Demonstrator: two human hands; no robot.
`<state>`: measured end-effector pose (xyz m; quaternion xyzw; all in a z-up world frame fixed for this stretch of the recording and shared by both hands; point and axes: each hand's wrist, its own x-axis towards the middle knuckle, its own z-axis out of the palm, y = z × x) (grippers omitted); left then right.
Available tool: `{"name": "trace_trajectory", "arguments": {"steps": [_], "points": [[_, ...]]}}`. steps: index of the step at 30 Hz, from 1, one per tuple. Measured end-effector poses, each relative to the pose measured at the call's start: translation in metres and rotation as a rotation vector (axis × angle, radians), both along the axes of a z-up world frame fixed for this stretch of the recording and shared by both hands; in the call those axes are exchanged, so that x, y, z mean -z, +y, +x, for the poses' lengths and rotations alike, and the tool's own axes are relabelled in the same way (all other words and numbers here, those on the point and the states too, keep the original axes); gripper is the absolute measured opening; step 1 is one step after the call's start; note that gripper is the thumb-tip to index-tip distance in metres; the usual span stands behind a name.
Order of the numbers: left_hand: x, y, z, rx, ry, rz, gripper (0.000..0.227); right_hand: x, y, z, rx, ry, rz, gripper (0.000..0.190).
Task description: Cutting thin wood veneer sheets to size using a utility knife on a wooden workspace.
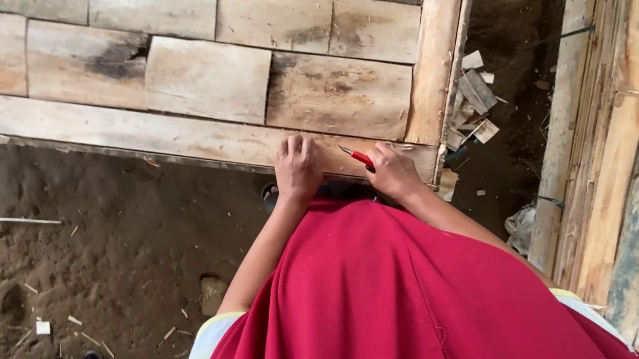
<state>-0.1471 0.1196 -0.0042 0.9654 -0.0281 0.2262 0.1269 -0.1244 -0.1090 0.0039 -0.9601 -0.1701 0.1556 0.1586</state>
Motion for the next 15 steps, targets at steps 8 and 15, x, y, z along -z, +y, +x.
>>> {"name": "trace_trajectory", "arguments": {"steps": [8,15], "points": [[0.01,0.073,-0.009,-0.028,-0.012,-0.009,0.032,-0.06,0.073,0.006,0.01,0.295,-0.091,0.025],[0.006,0.168,-0.016,-0.237,-0.059,0.099,0.037,-0.028,0.179,0.006,-0.088,-0.004,0.123,0.036]]}}
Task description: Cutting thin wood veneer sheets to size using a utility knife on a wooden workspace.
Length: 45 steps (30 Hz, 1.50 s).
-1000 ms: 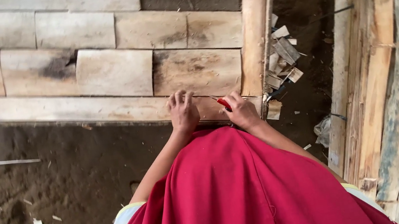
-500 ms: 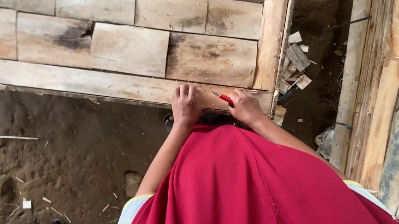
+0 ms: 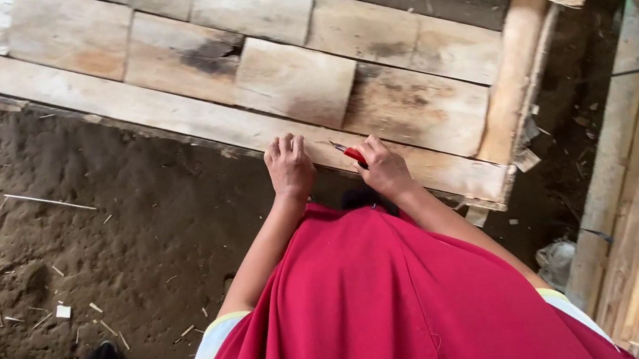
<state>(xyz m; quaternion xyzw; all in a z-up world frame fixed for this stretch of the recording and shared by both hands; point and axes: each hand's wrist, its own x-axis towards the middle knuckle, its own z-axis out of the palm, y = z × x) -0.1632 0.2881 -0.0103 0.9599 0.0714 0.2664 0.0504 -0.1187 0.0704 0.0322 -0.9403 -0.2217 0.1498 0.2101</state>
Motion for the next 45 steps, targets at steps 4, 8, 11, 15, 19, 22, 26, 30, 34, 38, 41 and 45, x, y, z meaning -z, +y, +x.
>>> {"name": "trace_trajectory", "arguments": {"steps": [4,8,11,15,19,22,26,30,34,38,41,45], "points": [[-0.005,0.037,0.005,0.009,-0.016,0.007,0.03,0.002,0.038,0.005,0.004,0.032,-0.019,0.041],[0.011,0.061,0.014,0.043,0.122,0.027,0.054,-0.005,0.058,0.002,0.076,0.103,-0.102,0.05],[0.01,0.071,0.021,0.066,0.153,0.017,0.055,0.0,0.062,0.001,0.116,0.137,-0.136,0.054],[0.003,0.082,0.027,0.108,0.192,-0.006,0.055,0.003,0.065,0.005,0.157,0.17,-0.165,0.053],[0.032,0.094,0.038,0.142,0.266,-0.047,0.048,0.004,0.067,0.008,0.175,0.176,-0.177,0.049],[0.02,0.093,0.033,0.16,0.264,-0.045,0.041,0.009,0.065,0.007,0.19,0.19,-0.179,0.048],[0.01,0.093,0.031,0.148,0.231,-0.043,0.038,0.013,0.066,0.012,0.202,0.195,-0.208,0.044],[0.0,0.097,0.04,0.201,0.065,-0.016,0.037,0.031,0.065,0.021,0.301,0.08,-0.089,0.035],[-0.017,0.089,0.059,0.271,0.133,-0.038,0.06,0.009,0.073,0.04,0.396,-0.029,-0.031,0.037],[-0.032,0.084,0.076,0.375,0.419,-0.116,0.07,0.0,0.08,0.057,0.361,-0.061,-0.031,0.046],[-0.034,0.087,0.088,0.367,0.521,-0.089,0.069,-0.01,0.086,0.062,0.303,-0.032,-0.057,0.051],[-0.038,0.094,0.097,0.356,0.654,-0.083,0.068,-0.001,0.087,0.072,0.251,0.027,-0.101,0.053]]}}
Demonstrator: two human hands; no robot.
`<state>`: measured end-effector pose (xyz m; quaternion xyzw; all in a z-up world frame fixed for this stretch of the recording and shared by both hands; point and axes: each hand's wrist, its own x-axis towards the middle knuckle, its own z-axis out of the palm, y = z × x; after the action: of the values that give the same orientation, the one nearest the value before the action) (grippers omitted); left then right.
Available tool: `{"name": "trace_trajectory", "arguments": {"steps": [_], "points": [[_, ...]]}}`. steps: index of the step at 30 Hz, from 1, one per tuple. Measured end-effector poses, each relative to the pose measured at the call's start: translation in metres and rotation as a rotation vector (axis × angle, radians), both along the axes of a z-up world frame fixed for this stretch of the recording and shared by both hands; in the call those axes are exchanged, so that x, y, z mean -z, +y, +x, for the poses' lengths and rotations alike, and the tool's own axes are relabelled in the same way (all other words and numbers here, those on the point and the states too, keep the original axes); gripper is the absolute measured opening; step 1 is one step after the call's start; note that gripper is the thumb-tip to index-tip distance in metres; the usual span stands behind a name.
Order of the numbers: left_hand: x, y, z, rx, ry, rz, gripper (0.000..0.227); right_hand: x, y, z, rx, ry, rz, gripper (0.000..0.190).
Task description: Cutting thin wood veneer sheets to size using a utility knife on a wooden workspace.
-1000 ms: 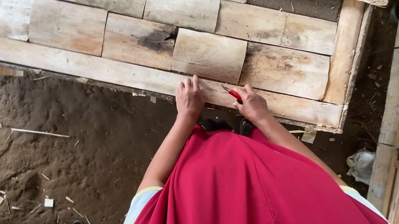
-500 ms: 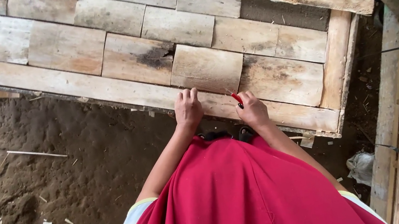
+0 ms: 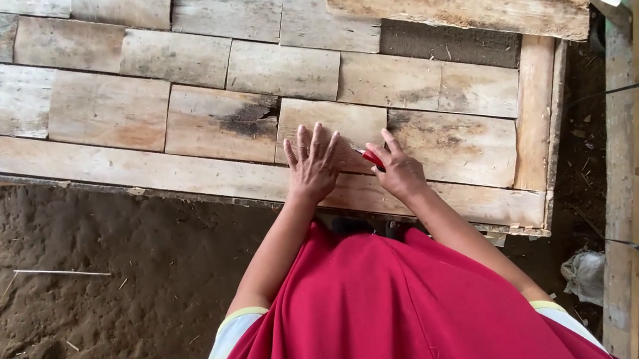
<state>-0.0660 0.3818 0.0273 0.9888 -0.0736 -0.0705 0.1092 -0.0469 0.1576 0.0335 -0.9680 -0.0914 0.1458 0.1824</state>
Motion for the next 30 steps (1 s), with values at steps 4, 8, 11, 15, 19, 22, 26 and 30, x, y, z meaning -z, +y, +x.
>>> {"name": "trace_trajectory", "arguments": {"steps": [4,8,11,15,19,22,26,30], "points": [[0.005,0.001,0.002,-0.001,0.038,0.024,0.068,-0.005,0.004,0.002,-0.001,0.024,0.003,0.052],[0.016,0.001,0.004,-0.002,0.03,0.021,0.068,-0.003,0.005,0.005,0.011,0.035,-0.011,0.053],[0.02,0.002,0.005,-0.002,0.002,0.034,0.069,-0.004,0.005,0.008,0.007,0.046,-0.018,0.054],[0.022,0.0,0.006,0.0,-0.012,0.034,0.07,0.005,0.001,0.013,0.002,0.076,-0.025,0.054],[0.022,-0.003,0.011,-0.009,-0.003,0.005,0.074,0.005,0.0,0.012,0.003,0.076,-0.04,0.055],[0.014,-0.006,0.015,-0.017,0.023,-0.004,0.076,0.001,0.001,0.011,-0.001,0.055,-0.015,0.052],[0.01,-0.01,0.02,-0.014,-0.005,-0.016,0.065,0.007,0.0,0.014,-0.002,0.017,0.011,0.05],[0.014,-0.016,0.027,-0.011,-0.073,-0.033,0.055,0.002,-0.002,0.01,0.024,-0.031,0.041,0.047]]}}
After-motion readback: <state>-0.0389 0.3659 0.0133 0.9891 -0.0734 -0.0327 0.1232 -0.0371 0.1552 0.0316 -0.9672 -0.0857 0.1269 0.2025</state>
